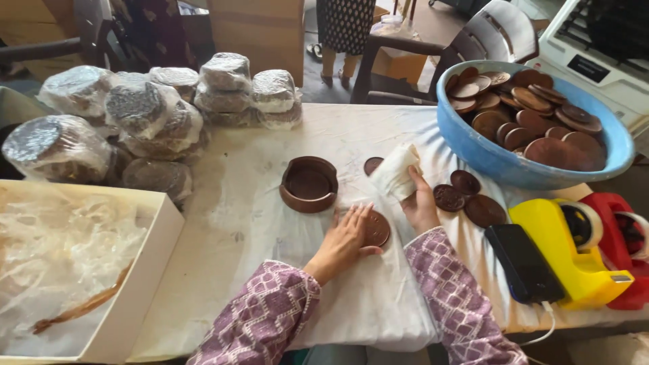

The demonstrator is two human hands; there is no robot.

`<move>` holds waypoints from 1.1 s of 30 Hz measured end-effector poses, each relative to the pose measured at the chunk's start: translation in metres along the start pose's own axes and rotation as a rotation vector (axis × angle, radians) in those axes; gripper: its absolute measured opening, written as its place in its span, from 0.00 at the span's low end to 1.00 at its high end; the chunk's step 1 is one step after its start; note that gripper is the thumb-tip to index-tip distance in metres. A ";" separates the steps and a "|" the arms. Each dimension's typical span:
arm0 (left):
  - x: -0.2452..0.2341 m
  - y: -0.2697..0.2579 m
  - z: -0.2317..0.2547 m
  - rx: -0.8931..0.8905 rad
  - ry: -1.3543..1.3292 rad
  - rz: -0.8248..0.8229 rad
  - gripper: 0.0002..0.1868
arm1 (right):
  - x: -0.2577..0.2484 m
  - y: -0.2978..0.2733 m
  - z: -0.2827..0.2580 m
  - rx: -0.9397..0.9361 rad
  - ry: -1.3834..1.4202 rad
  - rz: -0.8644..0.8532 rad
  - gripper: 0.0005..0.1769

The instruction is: Wiping and polishing brown circular coasters before placing them into a holder.

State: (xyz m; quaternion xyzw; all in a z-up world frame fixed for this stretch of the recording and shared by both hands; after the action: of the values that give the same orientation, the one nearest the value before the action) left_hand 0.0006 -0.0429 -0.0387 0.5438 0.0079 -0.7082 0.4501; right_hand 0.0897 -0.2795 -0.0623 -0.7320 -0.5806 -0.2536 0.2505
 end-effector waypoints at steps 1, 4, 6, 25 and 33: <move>-0.006 0.003 0.005 0.004 -0.003 0.003 0.60 | 0.007 -0.004 -0.005 -0.005 -0.003 0.001 0.25; -0.019 0.009 0.006 -0.157 -0.078 -0.077 0.57 | 0.022 -0.017 -0.014 -0.080 -0.089 0.055 0.26; -0.025 0.011 -0.005 -0.356 -0.283 0.014 0.51 | 0.024 -0.020 -0.016 -0.168 -0.158 0.092 0.24; -0.036 0.012 -0.034 -0.429 -2.144 0.196 0.40 | 0.140 -0.118 0.012 -1.002 -1.375 -0.656 0.25; -0.034 0.014 -0.009 -0.467 -2.031 0.065 0.55 | 0.125 -0.103 0.040 -0.786 -1.490 -0.418 0.39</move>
State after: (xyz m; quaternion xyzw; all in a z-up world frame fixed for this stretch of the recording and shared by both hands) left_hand 0.0169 -0.0257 -0.0092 -0.4086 -0.2524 -0.8008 0.3578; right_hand 0.0164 -0.1421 -0.0021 -0.6191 -0.5864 0.0689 -0.5177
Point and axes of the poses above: each hand's wrist, its own y-axis towards the middle knuckle, its own x-axis out of the palm, z = x × y, the point moved 3 cm from there along y, towards the middle knuckle, and after that the axes turned 3 degrees about -z, right-handed, at the moved point
